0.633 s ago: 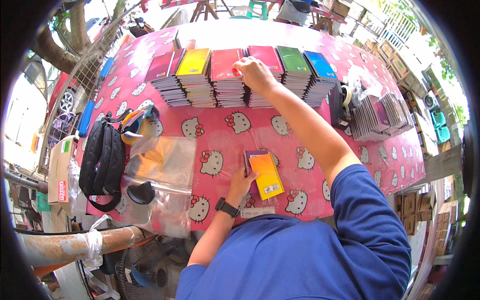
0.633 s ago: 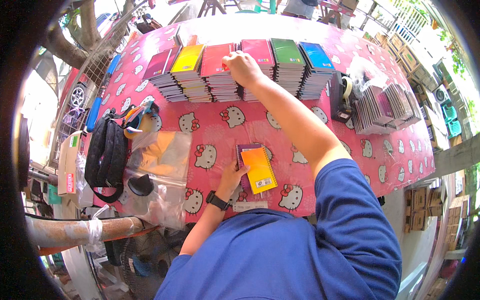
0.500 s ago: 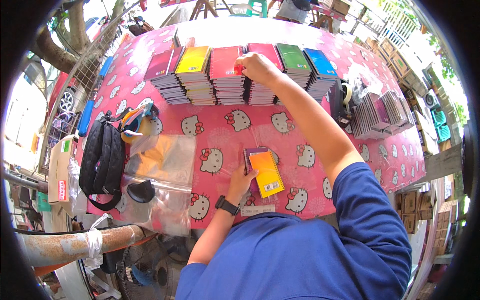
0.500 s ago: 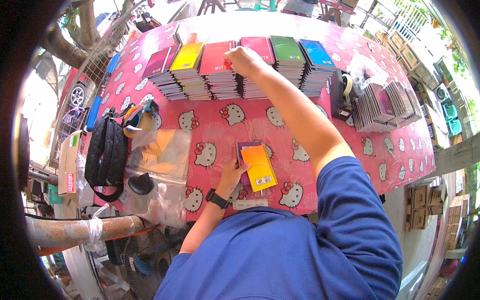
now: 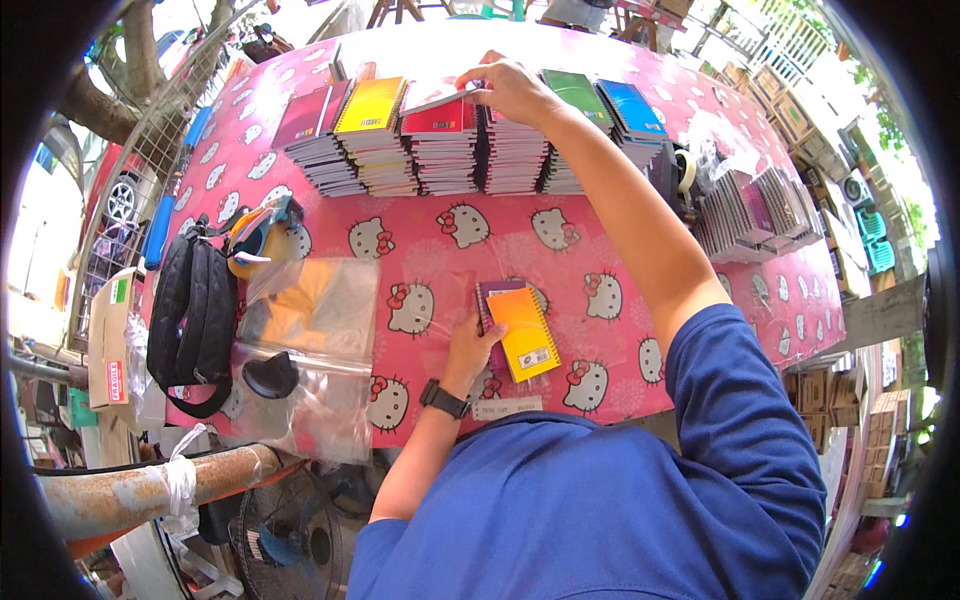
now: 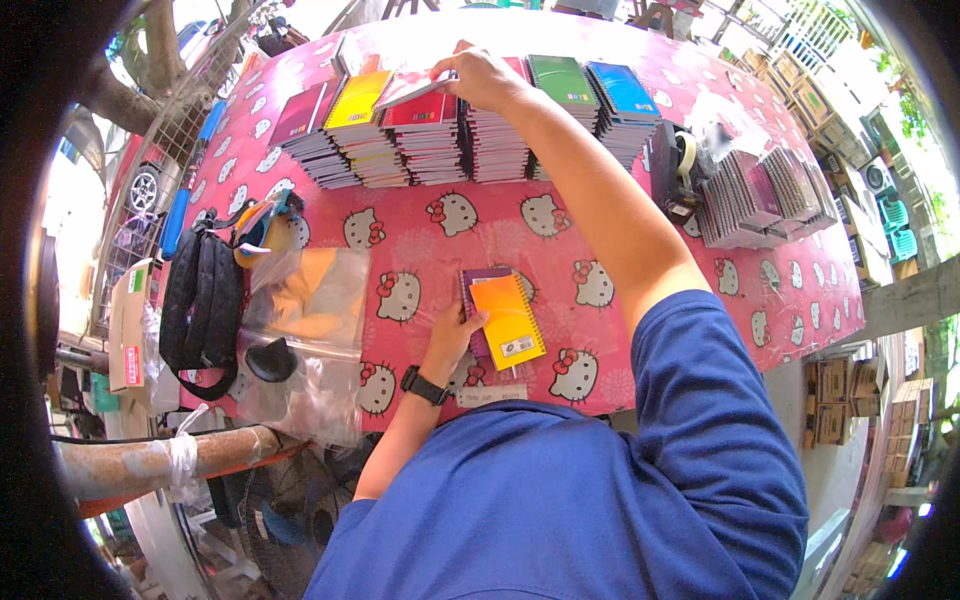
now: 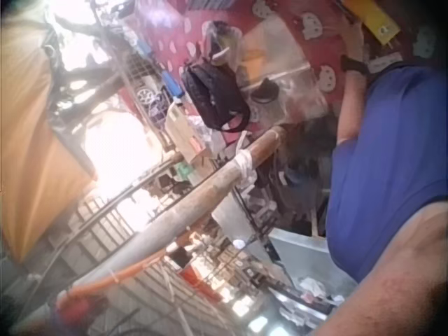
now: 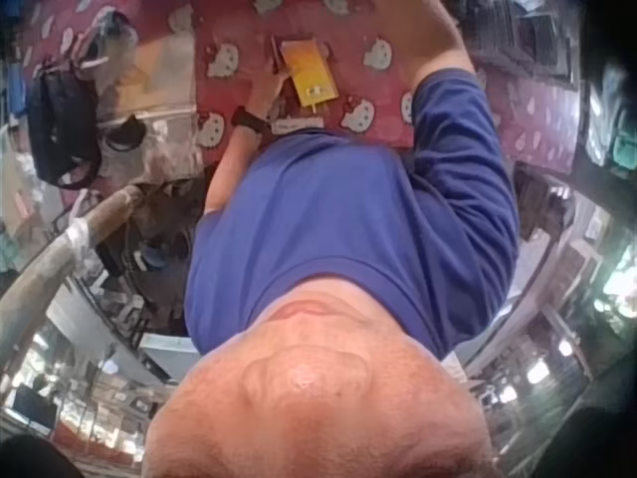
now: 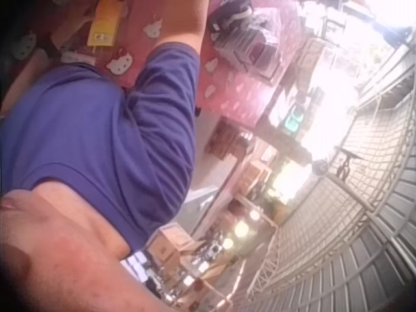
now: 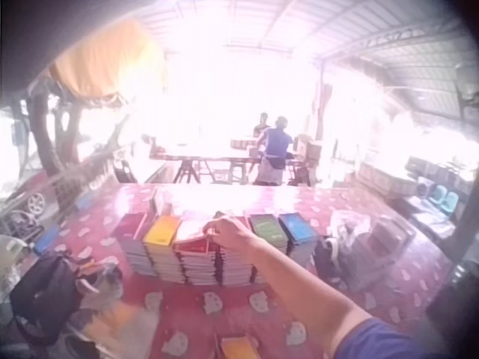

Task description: The person places small notebooks into plastic bags by hand and seals them using adhesive tape from a dispenser.

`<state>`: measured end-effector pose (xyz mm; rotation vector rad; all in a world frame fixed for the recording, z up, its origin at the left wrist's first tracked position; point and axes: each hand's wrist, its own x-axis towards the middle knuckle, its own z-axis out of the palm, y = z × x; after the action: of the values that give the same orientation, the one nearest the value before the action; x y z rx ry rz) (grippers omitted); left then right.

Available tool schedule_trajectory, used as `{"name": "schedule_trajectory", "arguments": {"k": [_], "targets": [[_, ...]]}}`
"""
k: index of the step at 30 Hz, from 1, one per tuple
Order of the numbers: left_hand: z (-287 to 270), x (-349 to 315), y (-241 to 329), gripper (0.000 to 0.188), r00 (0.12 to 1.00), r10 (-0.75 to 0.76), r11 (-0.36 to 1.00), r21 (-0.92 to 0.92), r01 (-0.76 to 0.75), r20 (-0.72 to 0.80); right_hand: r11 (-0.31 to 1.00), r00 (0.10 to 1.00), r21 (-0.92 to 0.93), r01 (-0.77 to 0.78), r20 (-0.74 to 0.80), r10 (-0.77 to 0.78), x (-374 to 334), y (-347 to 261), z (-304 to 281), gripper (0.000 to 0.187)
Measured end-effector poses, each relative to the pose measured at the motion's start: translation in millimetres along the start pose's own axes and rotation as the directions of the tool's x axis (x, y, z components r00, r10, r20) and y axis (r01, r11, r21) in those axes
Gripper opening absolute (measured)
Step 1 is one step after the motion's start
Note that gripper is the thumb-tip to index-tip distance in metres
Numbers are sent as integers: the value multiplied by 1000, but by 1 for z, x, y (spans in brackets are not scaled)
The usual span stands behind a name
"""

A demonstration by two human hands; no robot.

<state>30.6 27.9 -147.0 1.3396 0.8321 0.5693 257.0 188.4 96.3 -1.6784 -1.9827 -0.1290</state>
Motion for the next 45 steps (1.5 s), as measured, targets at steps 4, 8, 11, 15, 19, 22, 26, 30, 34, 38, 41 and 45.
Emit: {"name": "schedule_trajectory", "arguments": {"k": [4, 8, 11, 15, 19, 22, 26, 30, 34, 38, 41, 45], "targets": [[3, 0, 7, 26, 999, -30, 1000, 3, 30, 26, 1000, 994, 26, 0, -107, 3, -5, 8, 4, 25], [4, 4, -6, 28, 998, 49, 999, -1, -49, -36, 991, 805, -74, 112, -578, -134, -5, -11, -14, 30], [0, 6, -24, 38, 997, 41, 999, -21, -43, -70, 866, 957, 477, -150, -151, 248, -43, -32, -58, 28], [0, 8, -15, 61, 970, -244, 852, -481, 207, -14, 474, 828, 690, -547, 528, 188, -141, 1, -21, 28], [10, 3, 13, 60, 975, -217, 852, -476, 217, 56, 302, 510, 438, -846, 831, 222, -246, 7, 54, 25], [1, -4, 19, 49, 993, -83, 981, -168, 96, 81, 363, 499, 363, -858, 757, 422, -253, -14, 76, 24], [3, -5, 24, 42, 998, -32, 953, -299, 46, 51, 686, 739, 326, -650, 480, 472, -254, -22, 72, 25], [4, -6, 27, 43, 1000, -28, 991, -130, 28, 8, 883, 930, 292, -367, 94, 355, -213, -10, 33, 23], [2, -6, 21, 44, 1000, -17, 987, -162, 15, -12, 991, 935, 8, -135, -330, 131, -130, 11, -3, 25], [7, -6, 28, 44, 1000, -10, 986, -168, 10, -5, 915, 958, -318, -249, -217, 186, -95, 42, 2, 36], [7, -7, 25, 44, 1000, -29, 991, -133, 29, 2, 905, 965, -390, -168, -252, 71, -94, 51, 12, 26], [4, -6, 17, 46, 1000, -3, 998, -61, 2, -25, 908, 943, -414, -70, -325, -75, -89, 54, 18, 17]]}}
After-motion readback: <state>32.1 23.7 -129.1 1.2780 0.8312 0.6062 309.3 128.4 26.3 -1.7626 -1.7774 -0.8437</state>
